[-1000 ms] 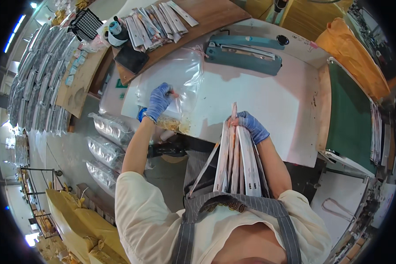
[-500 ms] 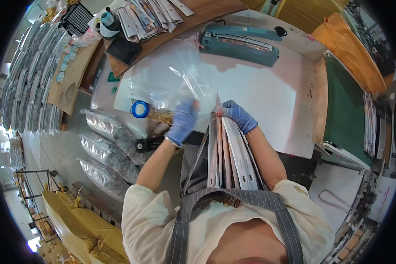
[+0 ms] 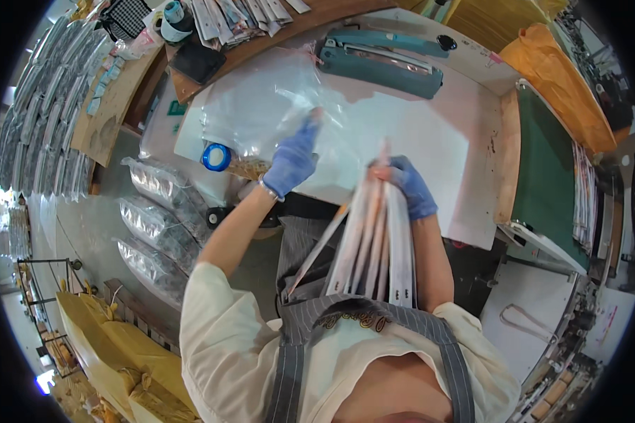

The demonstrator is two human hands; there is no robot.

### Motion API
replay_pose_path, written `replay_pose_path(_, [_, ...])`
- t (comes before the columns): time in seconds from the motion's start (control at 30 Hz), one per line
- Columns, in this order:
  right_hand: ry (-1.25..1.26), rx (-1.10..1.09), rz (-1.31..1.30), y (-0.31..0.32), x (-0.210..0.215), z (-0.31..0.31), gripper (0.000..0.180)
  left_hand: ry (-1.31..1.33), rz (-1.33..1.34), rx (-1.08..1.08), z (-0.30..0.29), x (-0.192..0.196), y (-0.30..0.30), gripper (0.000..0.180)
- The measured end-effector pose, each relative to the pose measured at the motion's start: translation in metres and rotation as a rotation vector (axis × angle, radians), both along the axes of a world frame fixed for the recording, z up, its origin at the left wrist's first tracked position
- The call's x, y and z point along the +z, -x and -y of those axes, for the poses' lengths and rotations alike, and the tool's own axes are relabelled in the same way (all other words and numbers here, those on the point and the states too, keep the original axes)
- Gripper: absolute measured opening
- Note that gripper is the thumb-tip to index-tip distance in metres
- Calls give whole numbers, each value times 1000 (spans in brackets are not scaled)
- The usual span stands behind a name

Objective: Package stacks of paper products from a conveyor belt into plastic bags and apply labels.

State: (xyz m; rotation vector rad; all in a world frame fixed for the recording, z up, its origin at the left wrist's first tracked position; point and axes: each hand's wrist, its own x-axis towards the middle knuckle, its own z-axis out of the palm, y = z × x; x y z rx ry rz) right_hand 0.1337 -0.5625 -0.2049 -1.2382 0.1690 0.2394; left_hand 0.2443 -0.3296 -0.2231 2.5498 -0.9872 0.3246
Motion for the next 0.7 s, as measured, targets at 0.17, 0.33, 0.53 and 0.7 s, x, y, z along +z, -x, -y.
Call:
replay_pose_path(0.17, [6,245,233,-35,-50,-56,45,-426,30,-319,2,44,62,62])
replay_pose_path(0.33, [53,131,187,-20,-7,-72,59,165,39,-242,-31,-16,116,50])
replay_pose_path(0.53, [1,-324,99,80,-35,-11,50,67,66,-263,57,-4,122,60])
replay_pose_path(0.7, [296,-409,-218,184,-4,-28,49,158,-167,-508,35,10,177,59])
